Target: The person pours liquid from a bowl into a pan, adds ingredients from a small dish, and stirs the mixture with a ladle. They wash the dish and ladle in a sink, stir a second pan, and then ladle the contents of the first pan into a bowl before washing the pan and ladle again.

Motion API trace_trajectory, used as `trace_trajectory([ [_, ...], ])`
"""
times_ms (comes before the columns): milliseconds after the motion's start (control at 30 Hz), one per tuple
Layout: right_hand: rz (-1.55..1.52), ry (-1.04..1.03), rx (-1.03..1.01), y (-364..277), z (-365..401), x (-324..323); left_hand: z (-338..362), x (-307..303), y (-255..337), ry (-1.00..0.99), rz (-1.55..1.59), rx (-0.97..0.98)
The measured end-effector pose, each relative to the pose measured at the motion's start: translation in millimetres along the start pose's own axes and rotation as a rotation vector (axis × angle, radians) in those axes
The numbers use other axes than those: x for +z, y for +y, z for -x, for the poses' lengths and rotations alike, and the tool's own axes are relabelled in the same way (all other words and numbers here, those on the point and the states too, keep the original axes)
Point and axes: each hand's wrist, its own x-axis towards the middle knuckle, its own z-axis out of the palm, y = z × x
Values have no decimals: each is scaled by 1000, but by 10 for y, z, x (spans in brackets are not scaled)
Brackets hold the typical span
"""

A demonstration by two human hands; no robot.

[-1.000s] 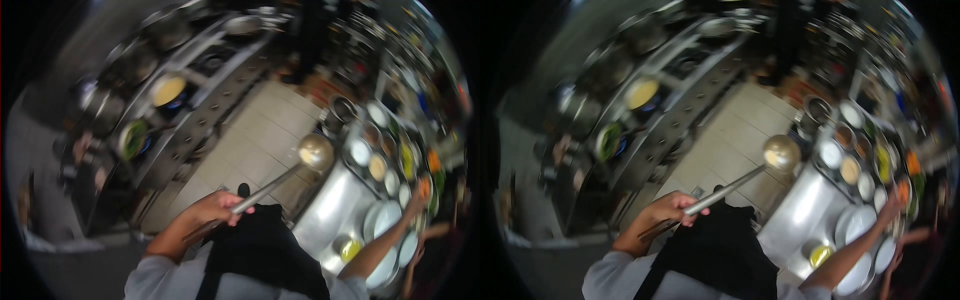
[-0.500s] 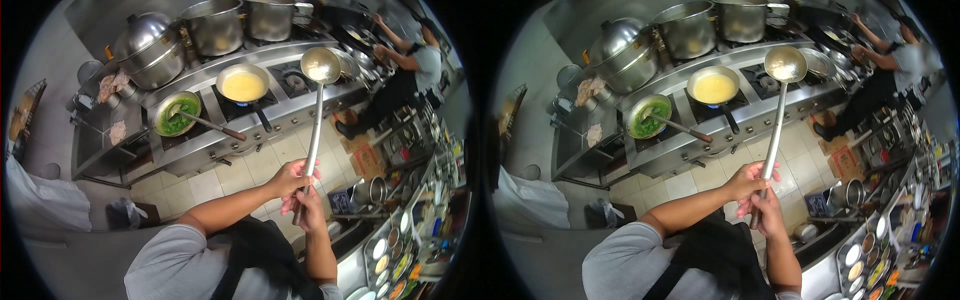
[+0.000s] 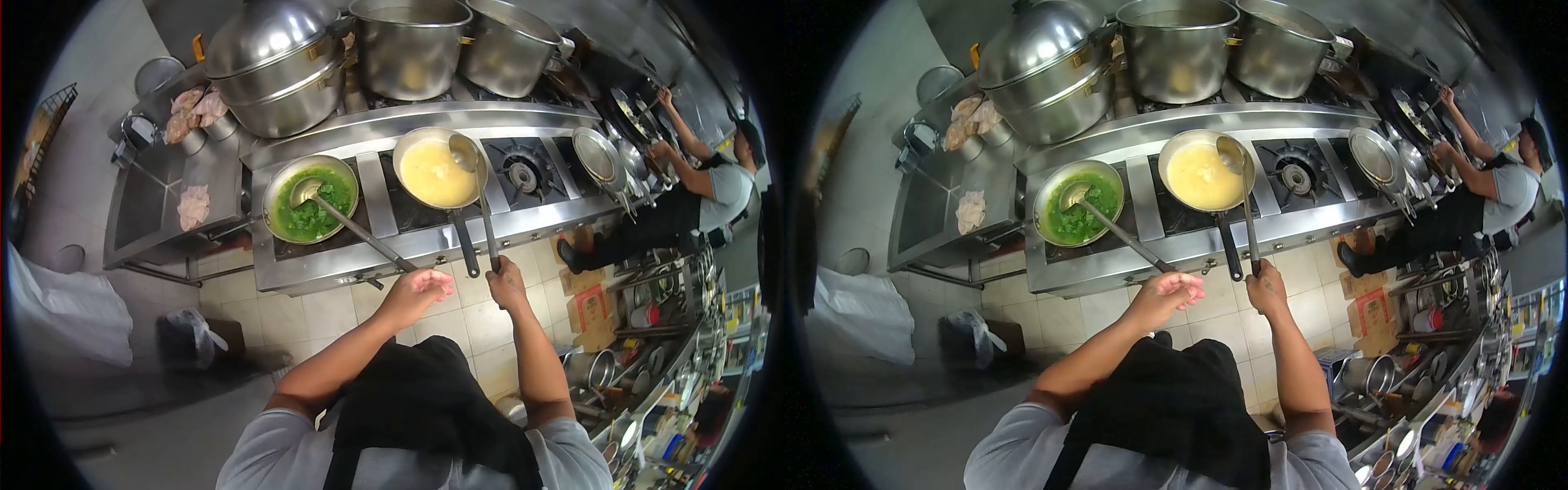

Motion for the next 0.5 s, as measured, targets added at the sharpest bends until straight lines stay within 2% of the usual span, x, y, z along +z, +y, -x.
trace_trajectory([
  [67, 82, 35, -133, 160, -200, 90, -176, 32, -122, 11, -31, 0],
  [100, -65, -76, -40, 221, -297, 129, -271, 65, -182, 11, -72, -6],
  [133, -66, -89, -46, 311, -376, 118, -376, 117, -243, 25, -70, -8],
  [200, -759, -469, 373, 12, -396, -143, -614, 270, -247, 32, -150, -57],
  [233, -1043, -522, 480, -161, -385, -319, -725, 342, -195, 20, -161, -146],
  [267, -1035, -537, 477, -93, -487, -447, -838, 423, -201, 36, -156, -144],
  [333, -1585, -854, 674, 91, -699, -697, -1063, 545, -281, 102, -164, -181],
  [400, -1538, -870, 676, 37, -708, -918, -1280, 587, -429, 138, -163, -238],
  [467, -1171, -773, 560, -13, -685, -1074, -1472, 653, -670, 477, -304, -202],
  [500, -1027, -716, 451, -19, -667, -1133, -1537, 655, -692, 511, -230, -244],
])
